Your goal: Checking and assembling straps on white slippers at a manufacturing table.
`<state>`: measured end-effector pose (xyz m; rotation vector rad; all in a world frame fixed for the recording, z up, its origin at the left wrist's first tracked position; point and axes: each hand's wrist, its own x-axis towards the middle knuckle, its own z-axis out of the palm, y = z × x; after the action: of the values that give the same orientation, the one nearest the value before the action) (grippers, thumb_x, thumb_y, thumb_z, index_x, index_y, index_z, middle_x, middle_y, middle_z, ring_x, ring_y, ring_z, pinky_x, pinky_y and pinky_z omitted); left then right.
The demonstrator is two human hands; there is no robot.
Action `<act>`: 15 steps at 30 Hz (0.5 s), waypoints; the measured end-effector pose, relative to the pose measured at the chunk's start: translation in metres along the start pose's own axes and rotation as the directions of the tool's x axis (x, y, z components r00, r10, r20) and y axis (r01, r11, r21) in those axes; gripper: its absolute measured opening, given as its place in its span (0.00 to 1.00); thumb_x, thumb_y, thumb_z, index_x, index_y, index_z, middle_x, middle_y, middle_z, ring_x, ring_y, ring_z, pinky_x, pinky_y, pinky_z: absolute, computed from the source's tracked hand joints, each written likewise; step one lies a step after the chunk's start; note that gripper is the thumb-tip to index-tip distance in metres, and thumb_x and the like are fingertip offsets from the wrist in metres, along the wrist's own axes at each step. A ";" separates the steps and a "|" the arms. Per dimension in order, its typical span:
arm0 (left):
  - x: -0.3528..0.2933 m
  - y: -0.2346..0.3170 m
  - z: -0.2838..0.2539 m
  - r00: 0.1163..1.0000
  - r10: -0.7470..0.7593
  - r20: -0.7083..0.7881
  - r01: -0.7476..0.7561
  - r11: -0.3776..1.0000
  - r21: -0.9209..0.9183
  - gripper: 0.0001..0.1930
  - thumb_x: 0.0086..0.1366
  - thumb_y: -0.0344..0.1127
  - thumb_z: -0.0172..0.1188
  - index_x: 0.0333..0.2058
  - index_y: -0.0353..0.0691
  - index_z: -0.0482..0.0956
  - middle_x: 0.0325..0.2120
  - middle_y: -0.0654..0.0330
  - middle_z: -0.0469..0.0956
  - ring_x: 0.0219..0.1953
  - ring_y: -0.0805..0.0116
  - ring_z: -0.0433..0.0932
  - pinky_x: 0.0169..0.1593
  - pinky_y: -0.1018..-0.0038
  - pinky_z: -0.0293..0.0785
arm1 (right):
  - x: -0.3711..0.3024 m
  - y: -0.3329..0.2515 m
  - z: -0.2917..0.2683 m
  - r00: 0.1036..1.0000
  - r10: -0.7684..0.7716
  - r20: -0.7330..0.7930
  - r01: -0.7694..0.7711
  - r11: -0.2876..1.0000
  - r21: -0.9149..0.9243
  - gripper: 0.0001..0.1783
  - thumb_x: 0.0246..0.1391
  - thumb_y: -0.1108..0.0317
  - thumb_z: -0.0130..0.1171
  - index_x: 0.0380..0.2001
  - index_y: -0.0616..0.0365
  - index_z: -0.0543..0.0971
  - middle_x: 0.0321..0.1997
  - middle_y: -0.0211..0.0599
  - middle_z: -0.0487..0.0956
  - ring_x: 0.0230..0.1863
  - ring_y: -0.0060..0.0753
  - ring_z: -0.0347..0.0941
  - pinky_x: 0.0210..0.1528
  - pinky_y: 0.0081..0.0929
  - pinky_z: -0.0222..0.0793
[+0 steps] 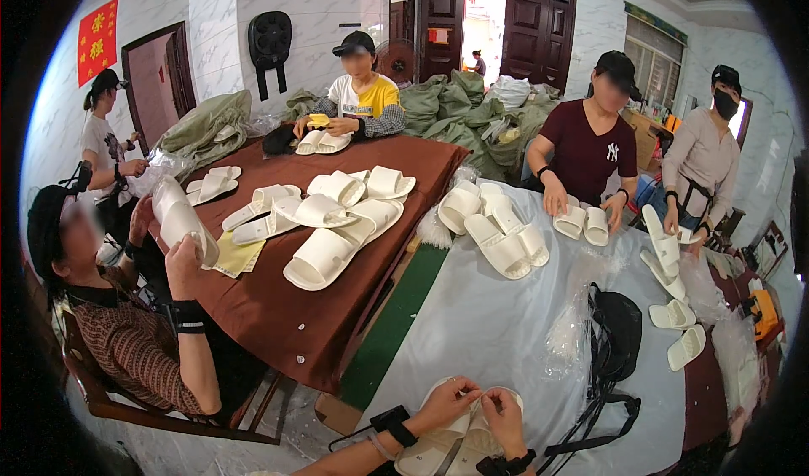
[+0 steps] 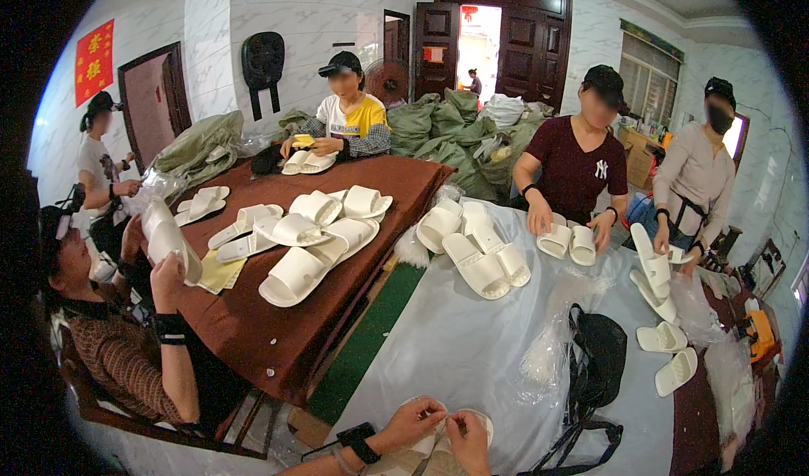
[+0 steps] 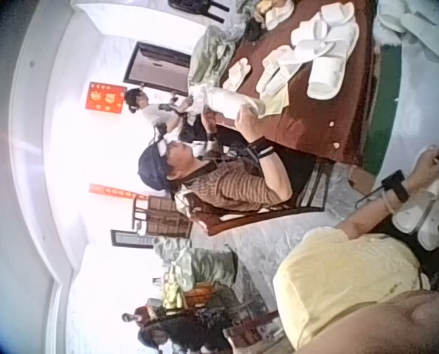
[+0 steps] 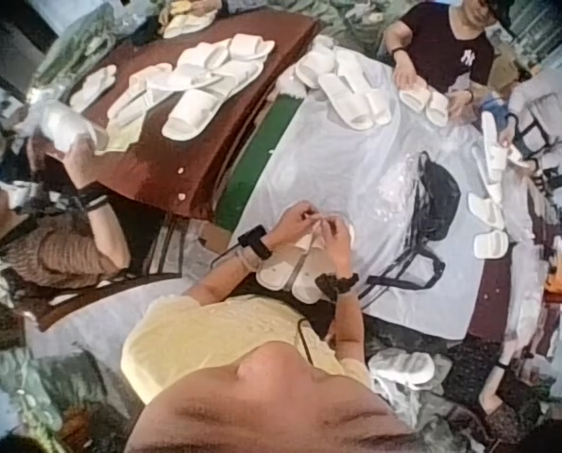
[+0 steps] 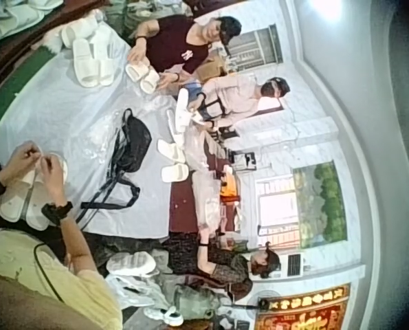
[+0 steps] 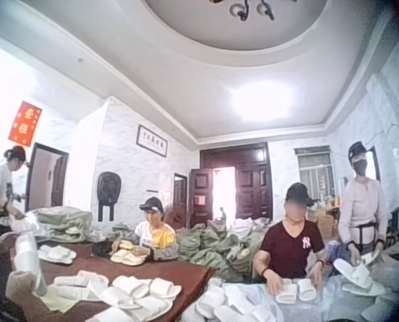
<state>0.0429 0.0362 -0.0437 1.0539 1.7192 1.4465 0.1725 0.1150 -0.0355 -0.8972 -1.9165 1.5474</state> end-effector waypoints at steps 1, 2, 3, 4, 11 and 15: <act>0.000 0.001 0.000 1.000 0.003 0.009 -0.003 1.000 0.007 0.11 0.60 0.38 0.55 0.33 0.35 0.75 0.28 0.59 0.73 0.28 0.71 0.71 0.32 0.77 0.67 | 0.000 0.002 -0.001 1.000 -0.008 0.002 0.008 1.000 -0.002 0.06 0.51 0.71 0.53 0.31 0.62 0.73 0.26 0.26 0.71 0.27 0.14 0.65 0.30 0.14 0.62; 0.000 0.001 -0.001 1.000 0.004 0.015 -0.005 1.000 0.015 0.11 0.60 0.38 0.55 0.34 0.35 0.75 0.28 0.59 0.73 0.29 0.71 0.71 0.32 0.77 0.67 | 0.000 0.001 0.000 1.000 -0.009 0.003 0.009 1.000 -0.002 0.06 0.51 0.71 0.53 0.31 0.62 0.73 0.26 0.26 0.71 0.27 0.14 0.65 0.30 0.14 0.62; 0.000 0.000 -0.001 1.000 0.004 0.015 -0.005 1.000 0.015 0.11 0.60 0.38 0.55 0.34 0.35 0.75 0.28 0.59 0.73 0.29 0.71 0.71 0.32 0.77 0.67 | 0.000 0.000 0.000 1.000 -0.003 0.001 0.003 1.000 -0.010 0.06 0.51 0.71 0.53 0.31 0.63 0.73 0.26 0.26 0.71 0.27 0.14 0.65 0.30 0.14 0.62; 0.001 -0.001 -0.001 1.000 -0.002 0.026 0.002 1.000 0.010 0.11 0.60 0.38 0.55 0.33 0.35 0.75 0.28 0.59 0.73 0.28 0.71 0.71 0.32 0.77 0.67 | 0.000 -0.001 0.000 1.000 0.002 -0.001 -0.002 1.000 -0.018 0.06 0.51 0.71 0.54 0.31 0.63 0.72 0.26 0.26 0.71 0.27 0.14 0.65 0.30 0.15 0.62; 0.003 -0.014 0.002 0.999 0.040 0.007 -0.040 0.999 0.017 0.11 0.59 0.38 0.55 0.33 0.35 0.75 0.28 0.59 0.74 0.28 0.70 0.71 0.32 0.77 0.67 | 0.001 0.004 -0.001 1.000 -0.019 -0.007 0.018 0.998 -0.065 0.06 0.51 0.71 0.54 0.31 0.63 0.72 0.26 0.28 0.72 0.27 0.15 0.66 0.30 0.15 0.63; 0.003 -0.008 0.003 0.999 0.044 -0.013 -0.043 0.998 0.050 0.10 0.59 0.37 0.56 0.32 0.35 0.75 0.26 0.62 0.73 0.26 0.75 0.70 0.31 0.78 0.68 | 0.000 0.002 -0.001 0.999 -0.032 -0.007 0.032 0.998 -0.051 0.06 0.51 0.71 0.53 0.31 0.63 0.72 0.27 0.28 0.72 0.27 0.16 0.66 0.31 0.15 0.63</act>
<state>0.0428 0.0392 -0.0518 1.1165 1.7609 1.4477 0.1735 0.1161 -0.0370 -0.8887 -1.9629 1.4809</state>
